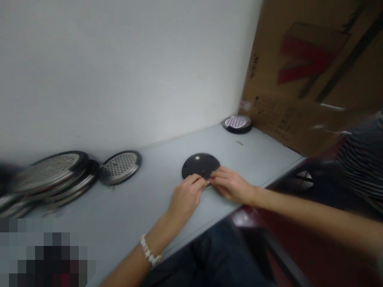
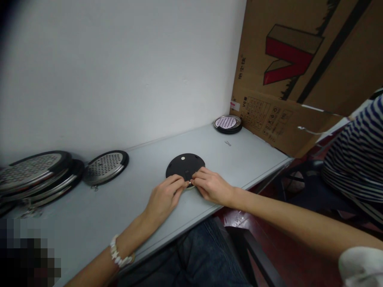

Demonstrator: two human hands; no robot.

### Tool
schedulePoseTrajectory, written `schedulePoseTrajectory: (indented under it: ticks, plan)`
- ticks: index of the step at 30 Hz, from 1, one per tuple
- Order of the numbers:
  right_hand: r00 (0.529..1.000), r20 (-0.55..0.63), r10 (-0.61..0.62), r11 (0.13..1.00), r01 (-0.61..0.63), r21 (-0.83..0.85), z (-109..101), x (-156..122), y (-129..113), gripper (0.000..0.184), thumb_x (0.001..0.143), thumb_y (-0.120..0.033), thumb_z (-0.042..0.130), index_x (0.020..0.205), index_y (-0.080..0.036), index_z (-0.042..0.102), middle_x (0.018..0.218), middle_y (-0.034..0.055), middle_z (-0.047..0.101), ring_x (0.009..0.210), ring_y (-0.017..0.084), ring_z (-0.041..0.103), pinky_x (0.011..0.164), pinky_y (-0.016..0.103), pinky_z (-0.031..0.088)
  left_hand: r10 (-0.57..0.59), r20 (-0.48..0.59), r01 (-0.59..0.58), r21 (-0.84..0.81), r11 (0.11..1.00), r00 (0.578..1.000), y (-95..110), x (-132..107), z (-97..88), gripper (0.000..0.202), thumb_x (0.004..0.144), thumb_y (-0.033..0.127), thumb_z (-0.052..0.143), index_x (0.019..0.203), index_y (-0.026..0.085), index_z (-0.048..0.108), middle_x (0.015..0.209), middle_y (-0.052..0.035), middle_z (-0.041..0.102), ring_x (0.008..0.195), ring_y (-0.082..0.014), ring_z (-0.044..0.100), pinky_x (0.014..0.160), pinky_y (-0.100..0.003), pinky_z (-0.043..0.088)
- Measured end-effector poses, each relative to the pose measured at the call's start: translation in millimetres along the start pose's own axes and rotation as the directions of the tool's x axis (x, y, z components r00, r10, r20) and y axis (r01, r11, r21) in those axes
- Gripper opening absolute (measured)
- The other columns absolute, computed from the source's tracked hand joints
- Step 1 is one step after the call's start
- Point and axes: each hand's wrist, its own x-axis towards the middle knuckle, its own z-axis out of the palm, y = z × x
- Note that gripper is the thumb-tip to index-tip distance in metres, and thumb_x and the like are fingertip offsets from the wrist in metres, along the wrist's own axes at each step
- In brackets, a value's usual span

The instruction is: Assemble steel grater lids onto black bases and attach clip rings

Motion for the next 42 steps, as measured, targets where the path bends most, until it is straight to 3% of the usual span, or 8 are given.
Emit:
schedulePoseTrajectory:
  ticks: [13, 16, 22, 24, 27, 30, 36, 42]
  plan:
    - [0.993, 0.1, -0.067, 0.995, 0.074, -0.067, -24.3, 4.4, 2.2, 0.021, 0.099, -0.01, 0.045, 0.108, -0.017, 0.062, 0.101, 0.0125, 0.068, 0.096, 0.023, 0.063, 0.082, 0.036, 0.057, -0.048, 0.003, 0.048, -0.072, 0.996, 0.999, 2.9, -2.4, -4.8, 0.035, 0.095, 0.027, 0.067, 0.129, 0.022, 0.065, 0.108, -0.0047, 0.067, 0.095, -0.02, 0.068, 0.085, -0.031, 0.057]
    - [0.993, 0.074, -0.094, 0.988, 0.102, -0.112, -22.3, 17.6, -14.3, 0.029, 0.095, -0.003, 0.044, 0.115, -0.017, 0.06, 0.107, 0.0143, 0.067, 0.102, 0.024, 0.064, 0.084, 0.037, 0.057, -0.053, 0.042, 0.051, 0.047, 0.998, 0.998, 12.9, -7.7, -11.9, 0.057, 0.083, 0.036, 0.08, 0.134, 0.021, 0.06, 0.12, -0.0086, 0.064, 0.108, -0.0286, 0.063, 0.087, -0.039, 0.059]
    - [0.968, -0.169, -0.185, 0.982, 0.177, -0.065, -6.0, 61.8, -78.1, 0.039, 0.09, 0.003, 0.038, 0.117, -0.019, 0.057, 0.105, 0.0137, 0.07, 0.096, 0.024, 0.066, 0.085, 0.038, 0.058, -0.158, -0.142, 0.171, 0.083, 0.982, 0.977, -0.7, -18.2, -33.6, 0.043, 0.089, 0.011, 0.066, 0.13, 0.021, 0.062, 0.118, -0.01, 0.07, 0.108, -0.0292, 0.062, 0.095, -0.045, 0.055]
    - [0.956, -0.227, -0.185, 0.982, 0.185, -0.023, -1.9, 70.2, -95.4, 0.044, 0.087, 0.002, 0.041, 0.123, -0.019, 0.055, 0.107, 0.0154, 0.07, 0.096, 0.025, 0.067, 0.082, 0.037, 0.059, -0.346, -0.277, 0.301, -0.191, 0.934, 0.896, -19.0, -21.2, -44.8, 0.037, 0.087, 0.017, 0.072, 0.123, 0.021, 0.066, 0.109, -0.0091, 0.073, 0.104, -0.0294, 0.064, 0.095, -0.045, 0.054]
    - [0.956, -0.23, -0.182, 0.982, 0.189, 0.006, 3.6, 70.5, -103.7, 0.046, 0.084, -0.002, 0.046, 0.126, -0.018, 0.054, 0.109, 0.0173, 0.07, 0.097, 0.028, 0.067, 0.08, 0.04, 0.06, -0.789, -0.284, 0.364, -0.768, 0.528, 0.545, -53.8, -24.4, -62.3, 0.036, 0.076, 0.024, 0.085, 0.107, 0.019, 0.068, 0.098, -0.0078, 0.075, 0.094, -0.0271, 0.069, 0.087, -0.041, 0.057]
    - [0.969, -0.193, -0.154, 0.988, 0.154, -0.015, 10.3, 59.5, -93.0, 0.043, 0.083, -0.003, 0.046, 0.122, -0.018, 0.056, 0.107, 0.0172, 0.07, 0.094, 0.029, 0.068, 0.077, 0.041, 0.061, -0.917, -0.169, 0.27, -0.923, 0.276, 0.361, -87.3, -26.9, -77.7, 0.024, 0.087, 0.022, 0.076, 0.107, 0.016, 0.064, 0.101, -0.0104, 0.075, 0.083, -0.0217, 0.072, 0.074, -0.035, 0.061]
    - [0.988, -0.149, -0.032, 0.999, 0.029, -0.027, 15.6, 24.1, -55.7, 0.038, 0.088, -0.004, 0.043, 0.12, -0.021, 0.058, 0.109, 0.0151, 0.069, 0.095, 0.028, 0.069, 0.076, 0.04, 0.062, -0.976, -0.092, 0.032, -0.994, 0.1, 0.197, -111.6, -33.8, -88.6, 0.016, 0.096, 0.004, 0.056, 0.097, 0.017, 0.065, 0.112, -0.0088, 0.074, 0.099, -0.0129, 0.072, 0.091, -0.025, 0.058]
    - [0.99, -0.086, 0.109, 0.989, -0.117, -0.095, 2.2, -12.3, -12.6, 0.031, 0.093, -0.01, 0.045, 0.115, -0.024, 0.062, 0.11, 0.0131, 0.067, 0.095, 0.026, 0.069, 0.075, 0.039, 0.062, -0.98, 0.058, -0.066, -0.995, -0.072, 0.192, -101.8, -35.0, -93.0, 0.026, 0.089, -0.006, 0.058, 0.102, 0.014, 0.068, 0.099, -0.0088, 0.076, 0.088, -0.0154, 0.075, 0.088, -0.027, 0.061]
